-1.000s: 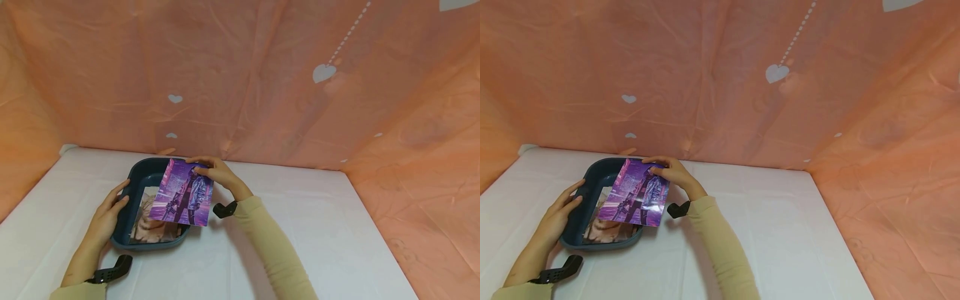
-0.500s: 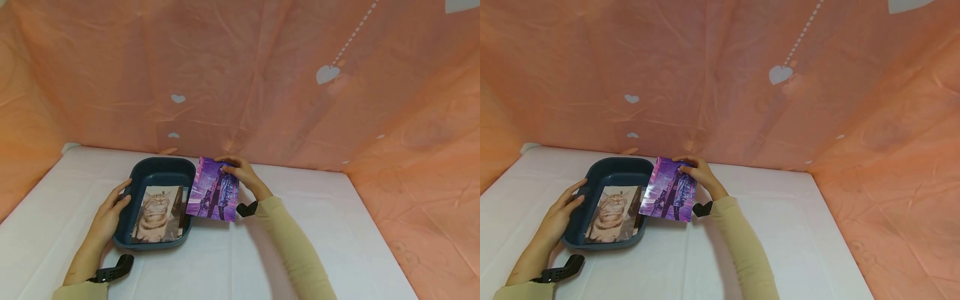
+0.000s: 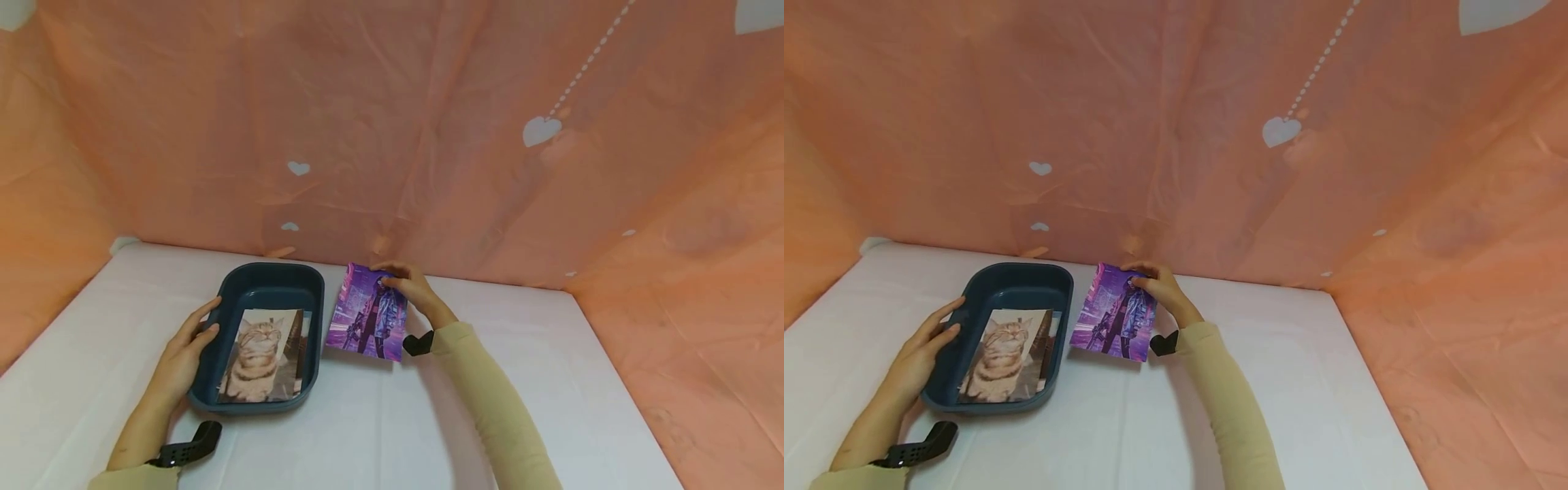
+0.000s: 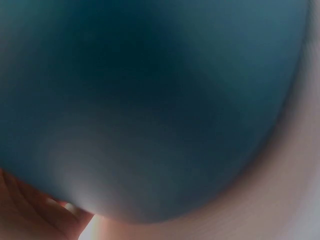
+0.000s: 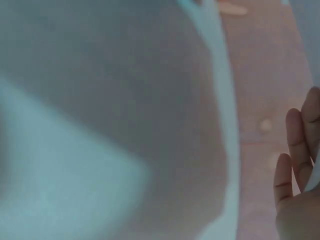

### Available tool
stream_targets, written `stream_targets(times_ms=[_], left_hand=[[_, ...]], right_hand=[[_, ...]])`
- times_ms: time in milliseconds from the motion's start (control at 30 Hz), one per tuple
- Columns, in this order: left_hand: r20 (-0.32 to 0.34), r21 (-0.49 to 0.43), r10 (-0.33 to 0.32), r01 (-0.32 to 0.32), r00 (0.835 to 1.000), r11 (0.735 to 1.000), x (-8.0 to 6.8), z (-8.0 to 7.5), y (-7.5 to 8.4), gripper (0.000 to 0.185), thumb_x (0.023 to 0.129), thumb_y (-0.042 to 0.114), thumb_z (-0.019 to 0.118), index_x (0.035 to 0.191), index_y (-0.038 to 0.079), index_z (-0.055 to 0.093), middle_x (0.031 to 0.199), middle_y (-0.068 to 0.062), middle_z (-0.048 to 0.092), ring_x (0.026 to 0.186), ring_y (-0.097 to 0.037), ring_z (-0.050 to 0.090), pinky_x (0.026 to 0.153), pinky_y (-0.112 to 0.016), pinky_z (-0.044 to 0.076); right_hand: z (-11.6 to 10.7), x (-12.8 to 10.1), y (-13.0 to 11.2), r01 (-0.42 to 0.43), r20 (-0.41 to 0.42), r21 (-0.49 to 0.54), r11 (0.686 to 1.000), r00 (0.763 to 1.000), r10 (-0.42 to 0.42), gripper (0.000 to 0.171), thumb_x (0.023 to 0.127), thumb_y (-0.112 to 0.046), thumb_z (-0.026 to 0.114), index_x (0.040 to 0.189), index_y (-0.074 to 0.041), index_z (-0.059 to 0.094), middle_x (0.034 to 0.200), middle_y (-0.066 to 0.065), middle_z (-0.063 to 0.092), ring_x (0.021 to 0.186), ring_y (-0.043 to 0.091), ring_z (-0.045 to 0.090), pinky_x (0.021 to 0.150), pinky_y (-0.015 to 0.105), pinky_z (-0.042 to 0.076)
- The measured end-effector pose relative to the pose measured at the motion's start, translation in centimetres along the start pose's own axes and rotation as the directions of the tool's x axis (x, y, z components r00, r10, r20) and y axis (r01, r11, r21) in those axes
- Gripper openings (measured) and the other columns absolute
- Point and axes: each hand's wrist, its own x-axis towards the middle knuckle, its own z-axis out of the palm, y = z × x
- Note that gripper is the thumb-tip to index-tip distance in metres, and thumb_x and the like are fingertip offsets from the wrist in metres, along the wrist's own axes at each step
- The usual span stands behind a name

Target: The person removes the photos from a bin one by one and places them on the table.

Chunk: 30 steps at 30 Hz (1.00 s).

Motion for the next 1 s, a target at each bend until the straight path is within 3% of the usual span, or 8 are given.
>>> stream_targets(times_ms=[300, 433, 533, 667, 800, 900, 1000], left_hand=[[0.003, -0.013, -0.023, 0.023, 1.000, 1.000, -0.2, 0.4, 0.1, 0.051, 0.105, 0.031, 0.033, 0.153, 0.017, 0.023, 0.141, -0.028, 0.037, 0.101, 0.005, 0.037, 0.083, -0.021, 0.034], [0.009, -0.023, -0.016, 0.016, 1.000, 1.000, -0.3, 0.5, 0.1, 0.051, 0.105, 0.031, 0.033, 0.153, 0.017, 0.023, 0.138, -0.026, 0.039, 0.099, 0.007, 0.041, 0.079, -0.013, 0.037], [0.004, -0.024, -0.009, 0.009, 1.000, 1.000, -0.2, 0.6, 0.1, 0.051, 0.105, 0.031, 0.033, 0.153, 0.017, 0.024, 0.139, -0.026, 0.039, 0.100, 0.006, 0.040, 0.080, -0.014, 0.037], [0.003, -0.020, -0.013, 0.013, 1.000, 1.000, -0.2, 0.7, 0.2, 0.051, 0.105, 0.031, 0.034, 0.153, 0.017, 0.024, 0.142, -0.026, 0.036, 0.104, 0.002, 0.037, 0.087, -0.026, 0.034], [0.006, -0.015, -0.016, 0.017, 1.000, 1.000, -0.3, 0.7, 0.2, 0.051, 0.105, 0.031, 0.033, 0.153, 0.017, 0.024, 0.145, -0.026, 0.034, 0.113, -0.013, 0.038, 0.089, -0.033, 0.033], [0.005, -0.007, -0.009, 0.009, 1.000, 1.000, -0.3, 0.5, 0.2, 0.051, 0.105, 0.031, 0.034, 0.153, 0.017, 0.024, 0.143, -0.026, 0.036, 0.112, -0.012, 0.041, 0.087, -0.025, 0.035], [0.004, -0.008, 0.001, -0.001, 1.000, 1.000, -0.3, 0.3, 0.2, 0.051, 0.105, 0.030, 0.034, 0.153, 0.017, 0.024, 0.137, -0.026, 0.040, 0.102, 0.002, 0.044, 0.081, -0.014, 0.037]], right_hand=[[0.4, 0.3, 2.0, -0.044, 0.043, -0.138, 0.990, 0.998, 0.050, 0.029, 0.087, 0.003, 0.058, 0.114, 0.000, 0.067, 0.109, 0.017, 0.065, 0.085, 0.011, 0.056, 0.079, 0.023, 0.044], [0.3, 0.6, 2.5, -0.017, 0.056, -0.186, 0.982, 0.998, 0.028, 0.030, 0.085, 0.002, 0.057, 0.113, 0.000, 0.067, 0.105, 0.016, 0.065, 0.084, 0.012, 0.054, 0.078, 0.023, 0.043], [0.3, 0.9, 2.8, -0.009, 0.068, -0.203, 0.979, 0.997, 0.024, 0.029, 0.086, 0.001, 0.058, 0.114, 0.000, 0.068, 0.107, 0.017, 0.067, 0.086, 0.013, 0.055, 0.081, 0.024, 0.042], [0.3, 1.1, 3.1, -0.004, 0.088, -0.250, 0.968, 0.996, 0.027, 0.029, 0.086, 0.000, 0.060, 0.114, -0.001, 0.068, 0.114, 0.017, 0.067, 0.096, 0.016, 0.057, 0.091, 0.027, 0.042], [0.4, 1.2, 3.2, -0.008, 0.088, -0.286, 0.958, 0.995, 0.035, 0.030, 0.087, -0.002, 0.062, 0.117, -0.002, 0.067, 0.123, 0.013, 0.064, 0.107, 0.018, 0.058, 0.097, 0.030, 0.041], [0.5, 1.3, 3.0, -0.014, 0.093, -0.263, 0.965, 0.995, 0.040, 0.032, 0.088, -0.004, 0.062, 0.120, -0.001, 0.066, 0.123, 0.015, 0.064, 0.109, 0.022, 0.058, 0.097, 0.031, 0.042], [0.5, 1.4, 2.7, -0.024, 0.098, -0.234, 0.972, 0.994, 0.049, 0.034, 0.089, -0.005, 0.061, 0.122, 0.000, 0.064, 0.122, 0.017, 0.064, 0.111, 0.026, 0.059, 0.096, 0.032, 0.044]])
